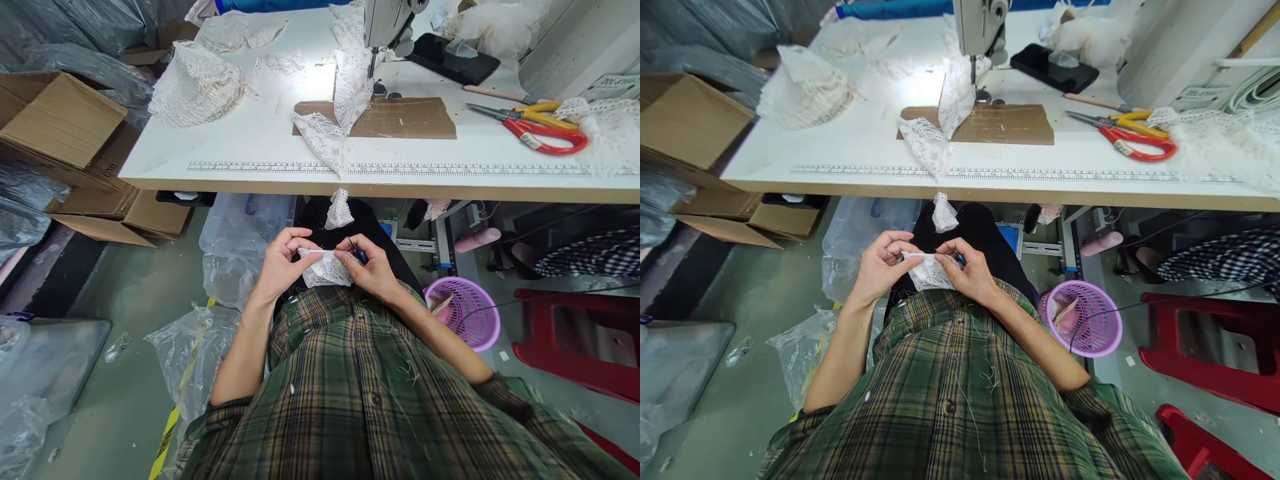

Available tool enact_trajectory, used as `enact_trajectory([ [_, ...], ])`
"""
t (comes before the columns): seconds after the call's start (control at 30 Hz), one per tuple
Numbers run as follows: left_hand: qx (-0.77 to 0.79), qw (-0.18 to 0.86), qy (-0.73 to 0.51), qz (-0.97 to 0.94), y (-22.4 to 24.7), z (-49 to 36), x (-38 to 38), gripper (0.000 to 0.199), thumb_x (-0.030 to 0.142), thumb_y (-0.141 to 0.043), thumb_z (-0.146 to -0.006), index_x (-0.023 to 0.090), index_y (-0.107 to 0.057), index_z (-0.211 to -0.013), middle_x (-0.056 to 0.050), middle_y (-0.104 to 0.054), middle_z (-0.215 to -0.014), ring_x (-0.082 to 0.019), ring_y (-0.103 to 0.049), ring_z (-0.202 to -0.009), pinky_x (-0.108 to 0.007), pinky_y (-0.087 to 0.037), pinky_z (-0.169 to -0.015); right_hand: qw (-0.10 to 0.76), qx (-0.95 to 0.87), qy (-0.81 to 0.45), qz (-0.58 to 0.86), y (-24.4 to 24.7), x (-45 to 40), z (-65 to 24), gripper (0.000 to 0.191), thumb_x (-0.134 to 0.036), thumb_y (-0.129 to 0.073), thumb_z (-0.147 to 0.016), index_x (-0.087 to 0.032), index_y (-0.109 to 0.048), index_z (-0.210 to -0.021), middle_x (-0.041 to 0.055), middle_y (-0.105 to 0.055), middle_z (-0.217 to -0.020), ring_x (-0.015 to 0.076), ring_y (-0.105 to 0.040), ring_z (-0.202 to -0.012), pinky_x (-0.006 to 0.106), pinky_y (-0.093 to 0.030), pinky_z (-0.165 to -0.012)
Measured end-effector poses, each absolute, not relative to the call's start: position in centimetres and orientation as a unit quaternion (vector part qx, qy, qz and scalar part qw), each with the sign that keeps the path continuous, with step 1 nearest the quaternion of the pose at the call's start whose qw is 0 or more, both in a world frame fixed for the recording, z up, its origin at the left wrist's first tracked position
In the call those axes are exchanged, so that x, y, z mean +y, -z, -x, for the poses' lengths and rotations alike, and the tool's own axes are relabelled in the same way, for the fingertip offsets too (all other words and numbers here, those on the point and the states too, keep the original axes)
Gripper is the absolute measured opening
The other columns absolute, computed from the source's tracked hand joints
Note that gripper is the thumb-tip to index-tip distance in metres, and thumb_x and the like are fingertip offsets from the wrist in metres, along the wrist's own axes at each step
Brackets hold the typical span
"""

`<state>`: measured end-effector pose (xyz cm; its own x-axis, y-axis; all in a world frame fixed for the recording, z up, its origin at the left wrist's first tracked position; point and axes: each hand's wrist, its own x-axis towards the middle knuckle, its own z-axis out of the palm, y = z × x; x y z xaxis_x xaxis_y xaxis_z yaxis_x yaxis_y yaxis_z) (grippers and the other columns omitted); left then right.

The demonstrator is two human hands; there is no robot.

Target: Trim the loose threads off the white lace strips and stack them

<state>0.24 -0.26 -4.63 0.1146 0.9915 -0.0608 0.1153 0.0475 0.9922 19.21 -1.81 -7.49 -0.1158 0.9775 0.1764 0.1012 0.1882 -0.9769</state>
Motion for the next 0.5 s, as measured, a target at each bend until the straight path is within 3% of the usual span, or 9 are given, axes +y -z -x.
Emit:
enact_trajectory([
  [0.23,0.491,0.582,-0.422,-0.492,4.4,0.6,-0.1,0.050,0.029,-0.086,-0.066,0.016,-0.059,-0.106,-0.002,-0.073,-0.080,-0.013,-0.067,-0.065,-0.024,-0.052,-0.061,0.473,-0.570,-0.512,0.435,6.9,-0.5,-19.1,0.021,-0.037,-0.072,-0.080,-0.019,-0.066,-0.087,0.0015,-0.067,-0.081,0.0137,-0.059,-0.072,0.027,-0.047,-0.066],
  [0.4,0.467,0.637,-0.345,-0.507,2.4,2.7,0.1,0.044,0.025,-0.084,-0.070,0.016,-0.063,-0.108,-0.002,-0.073,-0.081,-0.011,-0.064,-0.061,-0.022,-0.049,-0.055,0.397,-0.530,-0.636,0.396,6.4,0.5,-19.2,0.029,-0.039,-0.078,-0.072,-0.017,-0.068,-0.088,-0.0013,-0.063,-0.070,0.0097,-0.051,-0.058,0.024,-0.043,-0.055],
  [0.5,0.482,0.619,-0.312,-0.535,3.1,3.5,1.3,0.041,0.025,-0.082,-0.072,0.016,-0.064,-0.107,-0.004,-0.073,-0.084,-0.012,-0.064,-0.065,-0.022,-0.048,-0.057,0.377,-0.557,-0.626,0.394,8.0,1.1,-18.6,0.025,-0.037,-0.073,-0.075,-0.018,-0.068,-0.089,-0.0004,-0.065,-0.071,0.0111,-0.054,-0.060,0.025,-0.045,-0.057],
])
